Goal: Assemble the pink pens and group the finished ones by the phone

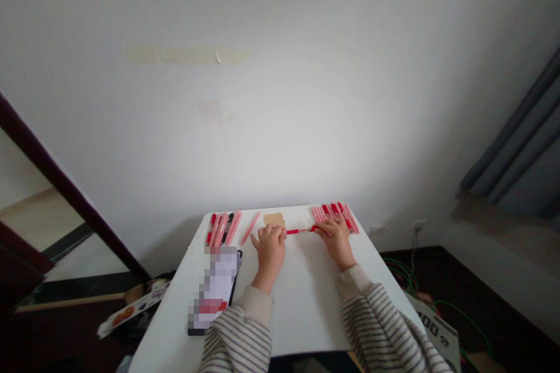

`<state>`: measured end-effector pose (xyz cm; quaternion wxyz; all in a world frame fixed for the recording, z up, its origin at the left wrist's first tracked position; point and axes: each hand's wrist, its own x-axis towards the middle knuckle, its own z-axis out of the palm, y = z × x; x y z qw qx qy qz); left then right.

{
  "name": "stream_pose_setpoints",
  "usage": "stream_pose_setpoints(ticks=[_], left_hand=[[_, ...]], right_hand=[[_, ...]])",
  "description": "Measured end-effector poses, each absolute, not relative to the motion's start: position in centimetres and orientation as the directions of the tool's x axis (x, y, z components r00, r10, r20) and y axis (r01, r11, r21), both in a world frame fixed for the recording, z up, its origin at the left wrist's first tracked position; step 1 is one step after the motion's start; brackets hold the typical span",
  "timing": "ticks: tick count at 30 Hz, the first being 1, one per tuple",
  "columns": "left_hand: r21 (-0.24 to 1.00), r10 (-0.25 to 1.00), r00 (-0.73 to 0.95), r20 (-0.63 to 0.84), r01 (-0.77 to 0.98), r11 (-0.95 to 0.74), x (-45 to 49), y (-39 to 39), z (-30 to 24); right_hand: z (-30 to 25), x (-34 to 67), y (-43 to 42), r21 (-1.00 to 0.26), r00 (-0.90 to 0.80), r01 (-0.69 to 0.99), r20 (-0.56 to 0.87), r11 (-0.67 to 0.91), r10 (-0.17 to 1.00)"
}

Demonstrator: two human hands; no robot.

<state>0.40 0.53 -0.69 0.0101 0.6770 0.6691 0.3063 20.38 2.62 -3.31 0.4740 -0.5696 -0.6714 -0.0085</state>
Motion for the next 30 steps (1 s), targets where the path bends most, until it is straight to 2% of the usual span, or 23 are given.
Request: stream_pose_setpoints(ticks=[7, 22, 30], left_hand=[[0.479, 0.91, -0.093, 0.403, 0.869, -0.123, 0.42, 0.37, -0.28], [0.465, 0.93, -0.106, 0.352, 0.882, -0.076, 0.58, 0.64, -0.61], [0.492, 0.912, -0.051, 0.407, 0.853, -0.172, 0.25, 0.33, -0.5]], right_hand=[[-3.06, 20.33, 2.37, -0.555, 0.124, 0.764, 0.627, 0.33, 0.769], [-3.03, 20.53, 2.59, -0.572, 0.08, 0.732, 0.611, 0.37, 0.788], [-3.04, 20.61, 2.61, -0.576, 0.118, 0.744, 0.612, 0.338, 0.782]])
